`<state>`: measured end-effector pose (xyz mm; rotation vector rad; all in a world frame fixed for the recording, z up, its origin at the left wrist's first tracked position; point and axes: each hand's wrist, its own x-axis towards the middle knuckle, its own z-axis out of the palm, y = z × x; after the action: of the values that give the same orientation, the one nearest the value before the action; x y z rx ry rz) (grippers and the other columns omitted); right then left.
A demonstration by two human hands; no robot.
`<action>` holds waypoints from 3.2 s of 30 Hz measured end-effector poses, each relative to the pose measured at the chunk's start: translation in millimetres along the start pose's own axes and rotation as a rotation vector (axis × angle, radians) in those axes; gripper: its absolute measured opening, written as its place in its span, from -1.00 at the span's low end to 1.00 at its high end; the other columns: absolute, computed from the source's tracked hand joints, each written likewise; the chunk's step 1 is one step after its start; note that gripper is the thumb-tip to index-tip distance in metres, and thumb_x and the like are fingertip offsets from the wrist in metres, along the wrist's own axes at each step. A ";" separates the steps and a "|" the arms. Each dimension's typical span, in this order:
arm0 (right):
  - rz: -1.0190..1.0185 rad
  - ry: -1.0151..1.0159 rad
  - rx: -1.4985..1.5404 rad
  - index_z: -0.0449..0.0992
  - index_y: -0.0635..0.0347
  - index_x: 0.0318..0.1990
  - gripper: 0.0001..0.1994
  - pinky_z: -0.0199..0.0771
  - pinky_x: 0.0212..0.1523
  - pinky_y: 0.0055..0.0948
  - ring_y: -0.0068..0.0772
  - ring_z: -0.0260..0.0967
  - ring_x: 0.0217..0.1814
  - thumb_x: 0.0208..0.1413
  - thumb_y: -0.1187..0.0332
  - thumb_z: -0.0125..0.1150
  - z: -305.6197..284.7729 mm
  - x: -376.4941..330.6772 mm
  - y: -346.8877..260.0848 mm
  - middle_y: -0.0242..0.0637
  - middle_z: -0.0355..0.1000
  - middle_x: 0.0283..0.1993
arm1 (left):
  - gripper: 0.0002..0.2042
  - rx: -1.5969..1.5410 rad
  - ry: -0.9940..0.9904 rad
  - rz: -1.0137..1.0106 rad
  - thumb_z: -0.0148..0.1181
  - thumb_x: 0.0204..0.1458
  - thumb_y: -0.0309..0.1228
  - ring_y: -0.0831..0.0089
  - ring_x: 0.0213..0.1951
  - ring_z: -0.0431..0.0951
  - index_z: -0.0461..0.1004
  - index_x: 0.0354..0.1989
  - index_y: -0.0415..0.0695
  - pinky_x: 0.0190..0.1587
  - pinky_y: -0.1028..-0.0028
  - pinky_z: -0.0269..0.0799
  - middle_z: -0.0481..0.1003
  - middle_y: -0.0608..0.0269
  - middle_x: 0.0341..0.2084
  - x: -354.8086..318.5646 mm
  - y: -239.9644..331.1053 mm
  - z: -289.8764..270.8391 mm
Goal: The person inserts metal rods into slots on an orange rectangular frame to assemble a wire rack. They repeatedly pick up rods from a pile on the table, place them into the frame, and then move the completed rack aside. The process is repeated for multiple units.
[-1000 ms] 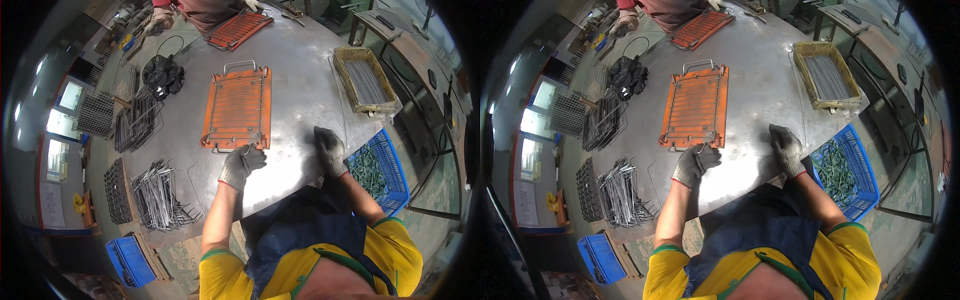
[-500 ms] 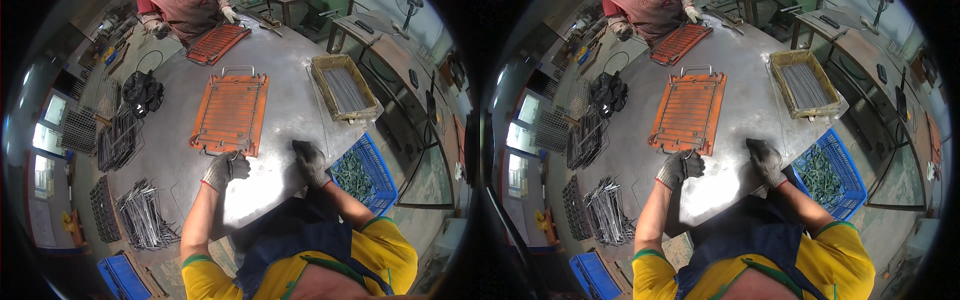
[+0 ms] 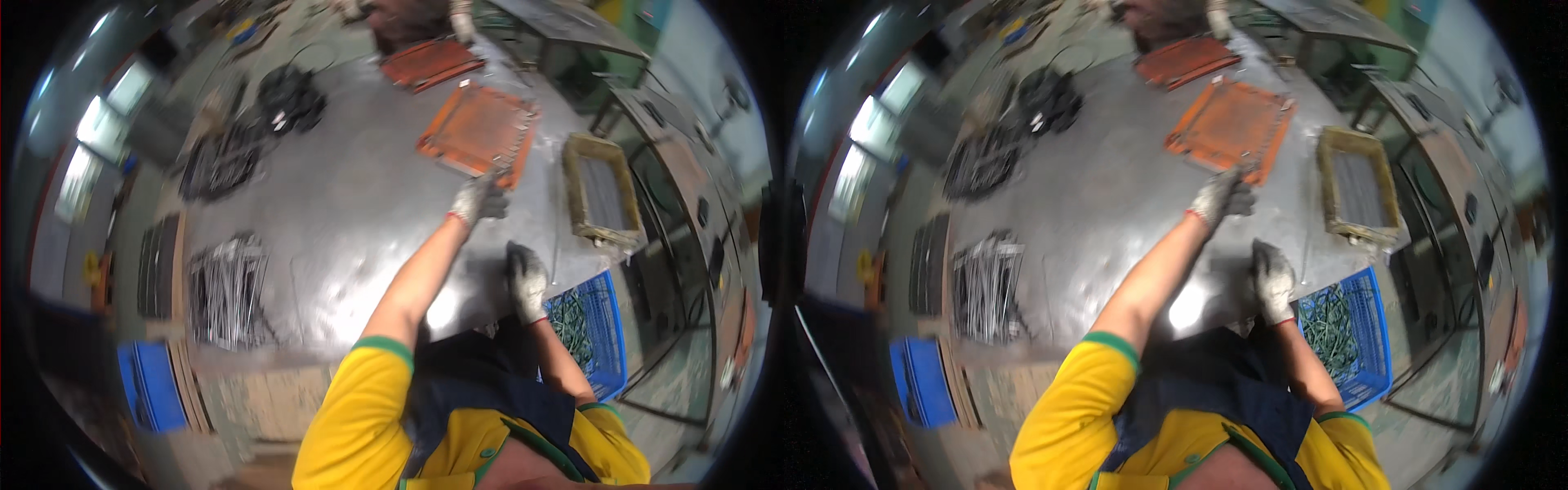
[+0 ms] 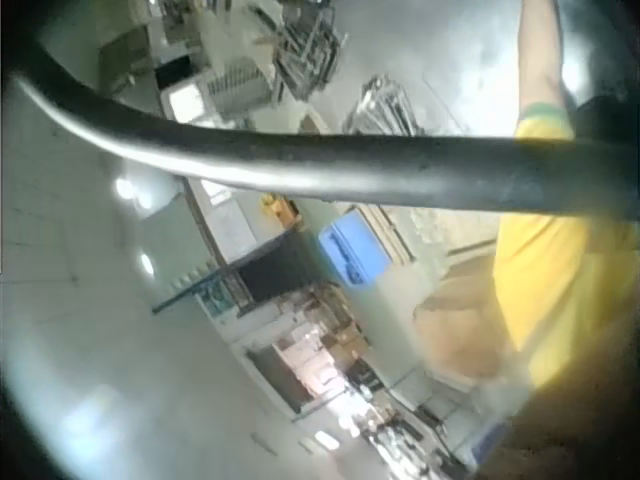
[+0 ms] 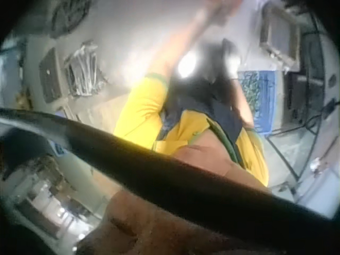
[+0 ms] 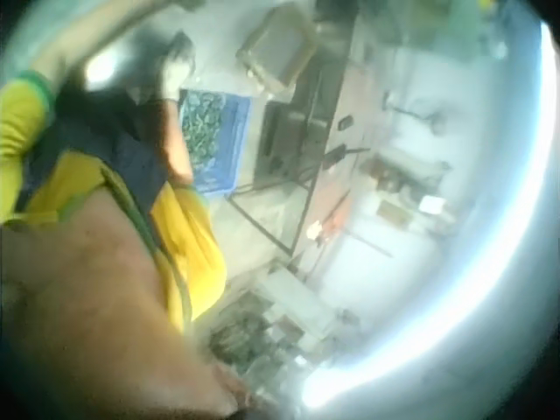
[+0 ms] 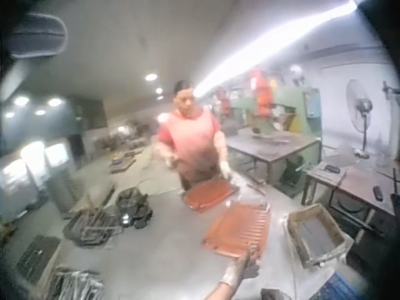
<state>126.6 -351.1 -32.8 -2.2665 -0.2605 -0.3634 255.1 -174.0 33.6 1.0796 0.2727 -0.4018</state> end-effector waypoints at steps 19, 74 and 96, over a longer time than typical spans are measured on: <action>-0.090 -0.024 -0.177 0.55 0.18 -0.05 -0.68 0.46 -0.02 -0.12 0.07 0.49 -0.02 0.31 0.16 0.00 13.1 21.5 -4.9 -0.03 0.55 -0.06 | -0.77 1.267 0.497 0.861 0.12 -0.10 -0.56 -0.02 -0.12 0.39 0.43 -0.21 -0.15 0.01 0.12 0.36 0.44 0.09 -0.25 -285.2 -107.8 -93.7; 0.012 0.046 -0.038 0.56 0.18 -0.02 -0.76 0.44 0.15 -0.24 -0.14 0.47 0.11 0.22 0.34 0.14 4.5 13.4 -14.5 -0.11 0.53 0.05 | -0.70 -0.322 0.529 0.529 -0.10 0.31 -0.29 0.19 -0.22 0.51 0.28 0.05 -0.27 -0.16 0.30 0.46 0.44 0.12 -0.32 -138.7 -8.9 -122.5; 0.158 -0.232 -0.904 0.66 0.19 -0.23 -0.78 0.60 -0.20 -0.10 -0.04 0.62 -0.12 0.11 0.37 0.08 -105.9 203.3 86.6 -0.03 0.61 -0.17 | -0.66 -0.185 0.791 0.421 0.03 0.30 -0.07 0.65 -0.58 0.19 0.47 -0.12 -0.12 -0.51 0.56 0.16 0.23 0.51 -0.63 -283.6 -95.0 -145.7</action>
<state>324.8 -473.5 43.4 -3.2027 -0.0185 -0.1351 -44.1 -30.8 7.8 1.0393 0.7474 0.4426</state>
